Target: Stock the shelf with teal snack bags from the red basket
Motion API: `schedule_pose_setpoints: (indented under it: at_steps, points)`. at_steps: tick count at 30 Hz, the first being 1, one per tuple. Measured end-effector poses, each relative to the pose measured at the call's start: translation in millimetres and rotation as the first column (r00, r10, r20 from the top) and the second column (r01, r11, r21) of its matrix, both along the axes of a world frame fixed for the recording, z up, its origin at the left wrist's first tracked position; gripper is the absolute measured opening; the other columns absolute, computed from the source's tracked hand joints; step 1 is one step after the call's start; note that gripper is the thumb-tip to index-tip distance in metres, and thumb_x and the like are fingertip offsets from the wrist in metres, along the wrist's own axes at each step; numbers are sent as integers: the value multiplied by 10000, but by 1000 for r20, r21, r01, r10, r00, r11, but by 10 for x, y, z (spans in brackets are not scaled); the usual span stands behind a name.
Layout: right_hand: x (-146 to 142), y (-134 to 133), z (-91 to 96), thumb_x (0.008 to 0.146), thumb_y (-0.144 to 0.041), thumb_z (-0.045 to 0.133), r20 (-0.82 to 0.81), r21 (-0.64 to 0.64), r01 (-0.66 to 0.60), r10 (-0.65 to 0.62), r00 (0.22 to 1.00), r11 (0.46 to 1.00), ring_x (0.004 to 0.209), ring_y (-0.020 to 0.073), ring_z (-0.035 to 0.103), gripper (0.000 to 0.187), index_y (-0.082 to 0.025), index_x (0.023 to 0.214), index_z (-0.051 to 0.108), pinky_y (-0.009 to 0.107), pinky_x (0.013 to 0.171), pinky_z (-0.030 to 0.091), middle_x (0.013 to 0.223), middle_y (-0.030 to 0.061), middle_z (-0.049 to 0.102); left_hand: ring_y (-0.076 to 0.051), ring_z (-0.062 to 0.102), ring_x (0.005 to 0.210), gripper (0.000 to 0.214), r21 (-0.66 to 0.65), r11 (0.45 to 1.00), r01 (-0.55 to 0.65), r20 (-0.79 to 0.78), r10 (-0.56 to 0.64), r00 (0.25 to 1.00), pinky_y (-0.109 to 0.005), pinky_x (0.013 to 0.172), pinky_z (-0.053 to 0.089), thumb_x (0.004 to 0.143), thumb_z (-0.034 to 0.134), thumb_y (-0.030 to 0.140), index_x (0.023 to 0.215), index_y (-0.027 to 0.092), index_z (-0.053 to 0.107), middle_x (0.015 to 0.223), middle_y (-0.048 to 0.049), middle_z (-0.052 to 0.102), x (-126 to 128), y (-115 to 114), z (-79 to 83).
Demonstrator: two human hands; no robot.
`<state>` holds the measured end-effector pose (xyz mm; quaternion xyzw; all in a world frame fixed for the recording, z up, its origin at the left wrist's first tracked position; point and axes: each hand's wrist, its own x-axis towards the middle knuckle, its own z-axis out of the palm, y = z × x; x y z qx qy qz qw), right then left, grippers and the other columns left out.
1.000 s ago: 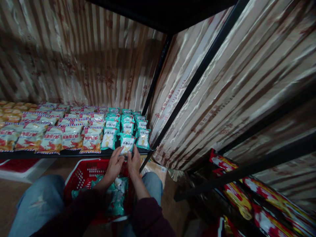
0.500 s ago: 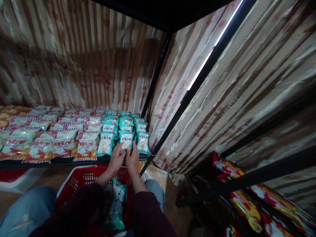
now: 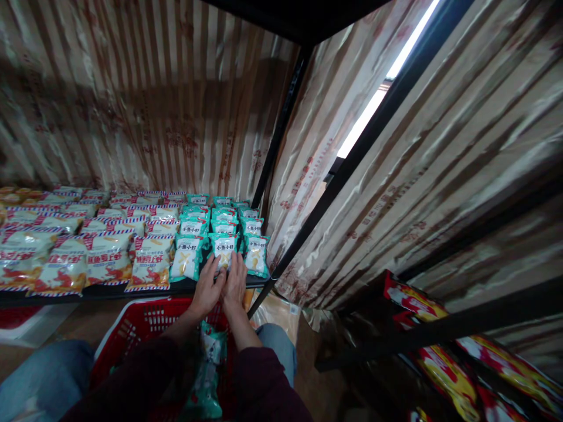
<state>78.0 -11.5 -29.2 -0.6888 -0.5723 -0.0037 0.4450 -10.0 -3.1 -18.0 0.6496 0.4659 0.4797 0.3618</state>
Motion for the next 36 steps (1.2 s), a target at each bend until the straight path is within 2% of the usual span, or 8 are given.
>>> schedule_pose_setpoints:
  at_steps: [8,11,14,17,20,24,30,36]
  points:
    - [25,109,-81,882,-241,400,26,35,-6,5,1000,999,1250,263,400,485,-152,1359,414,476,997,375,1369,169,446,-247,354,1328,456,-19,1000,2,6,-2,1000,-438,1079,316,834,459,314,1269,190,519,1451,-105,369,20,138,-12]
    - [21,133,-97,883,-240,400,32,31,-15,14,999,999,1256,261,397,490,-138,1363,406,467,997,380,1371,173,445,-252,356,1326,459,-25,1000,1,7,0,1000,-436,1055,353,837,456,309,1272,178,516,1453,-115,363,24,151,-2]
    - [20,89,-71,885,-233,393,51,17,-26,25,998,1000,1276,260,374,494,-112,1364,402,454,1002,377,1384,177,433,-258,387,1305,474,-31,999,9,19,-9,1000,-418,996,425,836,457,306,1291,178,498,1461,-127,344,22,131,-6]
    - [62,-29,3,905,-256,368,104,34,-27,23,994,999,1296,249,349,480,-132,1368,399,462,1028,340,1407,155,416,-261,377,1313,505,-27,1000,2,21,-1,1000,-407,989,435,824,470,284,1320,187,466,1479,-128,310,14,98,-36]
    - [173,-134,100,918,-284,360,154,75,66,-77,985,995,1335,263,279,458,-171,1358,420,506,1047,283,1440,132,373,-254,370,1319,544,-20,1000,20,14,-19,1000,-387,973,453,825,455,264,1361,186,409,1505,-131,248,5,65,-69]
    - [354,-131,182,886,-307,419,134,61,282,-288,948,957,1364,350,181,516,-148,1377,390,589,1013,251,1495,186,231,-266,391,1305,560,-4,1000,-3,-37,2,999,-405,971,455,823,452,251,1377,211,386,1514,-115,230,-8,23,-84]
    - [460,-11,144,829,-335,516,127,-35,286,-280,952,958,1310,391,284,647,-121,1409,325,564,986,297,1464,244,251,-288,249,1377,560,90,995,-38,-181,53,982,-479,1074,314,841,417,232,1395,172,361,1518,-135,211,-34,-67,-76]
    - [510,21,47,834,-290,480,106,-3,275,-274,956,961,1255,346,380,619,-127,1409,317,517,964,352,1429,221,327,-304,246,1375,533,260,965,22,-308,62,949,-487,1093,277,827,414,181,1358,127,415,1518,-156,199,-15,-135,-96]
